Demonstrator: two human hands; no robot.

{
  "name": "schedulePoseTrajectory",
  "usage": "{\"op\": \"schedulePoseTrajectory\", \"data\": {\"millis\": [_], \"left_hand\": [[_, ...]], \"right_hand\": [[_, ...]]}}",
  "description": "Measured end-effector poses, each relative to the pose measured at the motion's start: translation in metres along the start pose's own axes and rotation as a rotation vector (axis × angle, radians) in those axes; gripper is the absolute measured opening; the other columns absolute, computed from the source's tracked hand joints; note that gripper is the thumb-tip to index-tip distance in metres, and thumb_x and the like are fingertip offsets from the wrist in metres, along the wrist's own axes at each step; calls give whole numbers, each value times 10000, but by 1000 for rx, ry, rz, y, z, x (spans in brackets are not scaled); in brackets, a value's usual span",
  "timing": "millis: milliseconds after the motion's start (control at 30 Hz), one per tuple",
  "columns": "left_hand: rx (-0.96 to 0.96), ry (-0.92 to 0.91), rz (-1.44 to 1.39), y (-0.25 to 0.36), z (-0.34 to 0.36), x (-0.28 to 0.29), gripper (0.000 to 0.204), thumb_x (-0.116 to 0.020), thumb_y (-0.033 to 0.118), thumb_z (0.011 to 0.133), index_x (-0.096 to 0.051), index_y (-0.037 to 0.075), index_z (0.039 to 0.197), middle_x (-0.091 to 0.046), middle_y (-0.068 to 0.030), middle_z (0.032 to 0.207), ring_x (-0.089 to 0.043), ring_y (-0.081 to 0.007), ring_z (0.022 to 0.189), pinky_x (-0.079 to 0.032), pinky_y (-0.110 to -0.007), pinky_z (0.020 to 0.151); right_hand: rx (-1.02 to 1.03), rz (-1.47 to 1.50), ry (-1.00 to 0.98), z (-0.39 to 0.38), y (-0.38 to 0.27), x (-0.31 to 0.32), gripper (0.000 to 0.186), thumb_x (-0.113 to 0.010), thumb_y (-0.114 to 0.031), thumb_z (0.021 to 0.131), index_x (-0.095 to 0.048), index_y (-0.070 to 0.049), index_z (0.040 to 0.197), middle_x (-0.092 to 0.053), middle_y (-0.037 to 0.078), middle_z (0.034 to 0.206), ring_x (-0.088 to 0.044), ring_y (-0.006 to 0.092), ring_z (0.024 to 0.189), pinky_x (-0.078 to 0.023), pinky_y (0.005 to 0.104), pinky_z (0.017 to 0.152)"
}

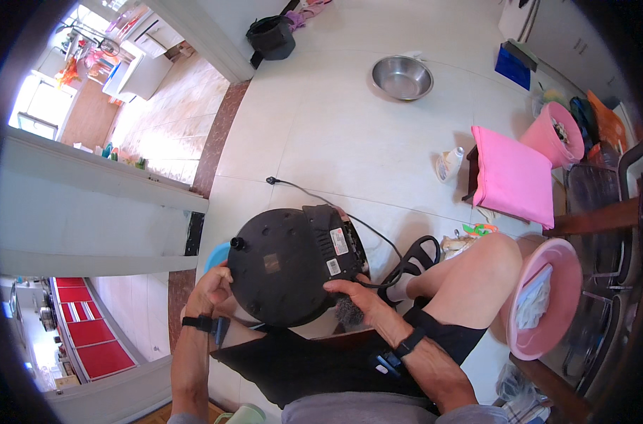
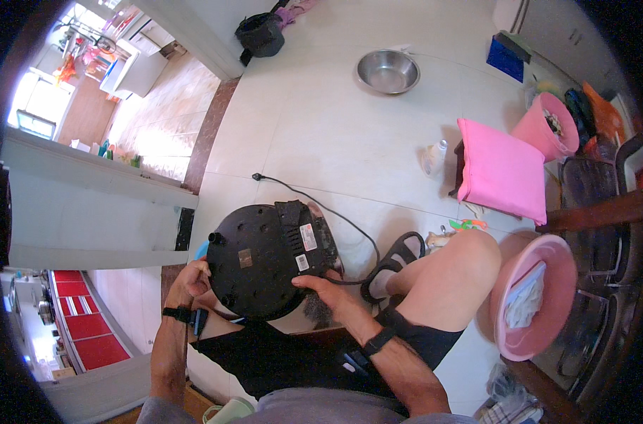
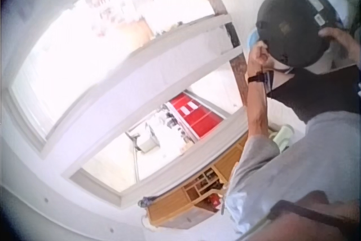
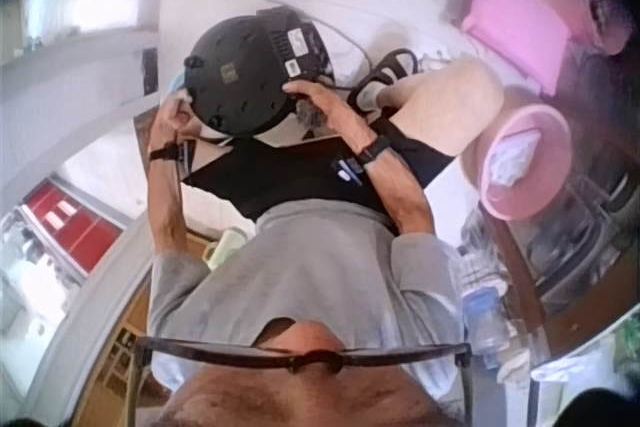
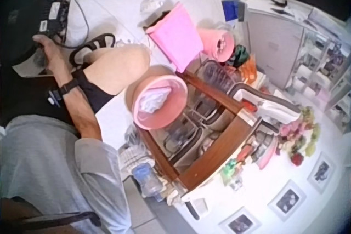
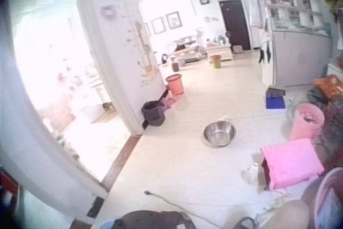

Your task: The recorder is disassembling and inspecting an electric griddle or pancake maker on the floor.

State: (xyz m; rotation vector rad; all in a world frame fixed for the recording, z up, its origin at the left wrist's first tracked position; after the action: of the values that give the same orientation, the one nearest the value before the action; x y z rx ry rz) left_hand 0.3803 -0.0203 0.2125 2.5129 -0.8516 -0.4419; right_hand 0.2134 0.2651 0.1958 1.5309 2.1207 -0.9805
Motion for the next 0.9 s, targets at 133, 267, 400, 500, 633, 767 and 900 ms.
{"op": "schedulePoseTrajectory", "data": {"millis": [133, 267, 400, 500, 633, 767, 900], "left_hand": [[-8, -15, 83, 11, 1, -21, 551, -508, -68, 648, -642, 94, 1157, -684, -7, 965, -646, -174, 841, -496, -283, 724], [10, -26, 133, 8, 24, 8, 595, -516, -101, 621, -640, 95, 1169, -668, 0, 949, -635, -174, 815, -480, -286, 703], [28, 8, 149, -3, 46, 31, 627, -516, -120, 612, -637, 108, 1183, -655, 11, 943, -615, -166, 793, -467, -286, 684], [28, 35, 142, -6, 47, -7, 649, -504, -129, 616, -628, 124, 1201, -649, 11, 952, -598, -169, 788, -464, -287, 684], [50, 85, 190, -8, 51, -12, 691, -478, -142, 614, -598, 132, 1236, -627, -1, 941, -571, -179, 763, -464, -308, 687], [71, 101, 133, -14, 56, -17, 678, -461, -152, 619, -580, 128, 1225, -609, -12, 904, -558, -182, 733, -464, -319, 685], [47, 0, 130, -18, 69, -18, 642, -465, -145, 633, -580, 127, 1204, -602, -14, 878, -555, -181, 714, -462, -317, 682]], "right_hand": [[157, -106, -19, 9, -4, 10, 448, -798, -198, 761, -650, -47, 1156, -673, 49, 1090, -622, 184, 985, -504, 326, 874], [303, -172, -39, 12, -15, 3, 493, -804, -202, 760, -633, -35, 1191, -667, 52, 1114, -608, 177, 1011, -494, 329, 899], [383, -182, -15, 9, -19, -2, 394, -786, -110, 762, -658, -30, 1125, -692, 35, 1034, -647, 150, 897, -527, 288, 807], [410, -202, -21, 8, -19, 9, 425, -787, -99, 757, -647, -32, 1152, -687, 33, 1060, -638, 148, 927, -521, 287, 827], [459, -269, 15, 7, -22, 13, 458, -784, -83, 758, -634, -27, 1187, -686, 37, 1071, -629, 142, 962, -515, 287, 841], [427, -227, 30, 0, -27, 18, 482, -780, -72, 765, -623, -19, 1217, -682, 41, 1092, -624, 141, 981, -512, 291, 852], [457, -270, 56, 8, -23, 29, 493, -779, -69, 764, -619, -16, 1227, -679, 44, 1107, -622, 142, 990, -509, 290, 859]]}}
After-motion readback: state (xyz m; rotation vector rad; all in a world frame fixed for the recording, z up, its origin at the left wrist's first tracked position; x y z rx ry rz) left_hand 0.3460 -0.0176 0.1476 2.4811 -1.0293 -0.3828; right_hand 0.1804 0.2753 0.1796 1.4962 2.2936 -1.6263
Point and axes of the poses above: each hand's wrist, its own z-axis towards the middle knuckle, its own x-axis out of the back of the hand, y = z × x, the point moved 9 cm from there along z, towards the middle knuckle
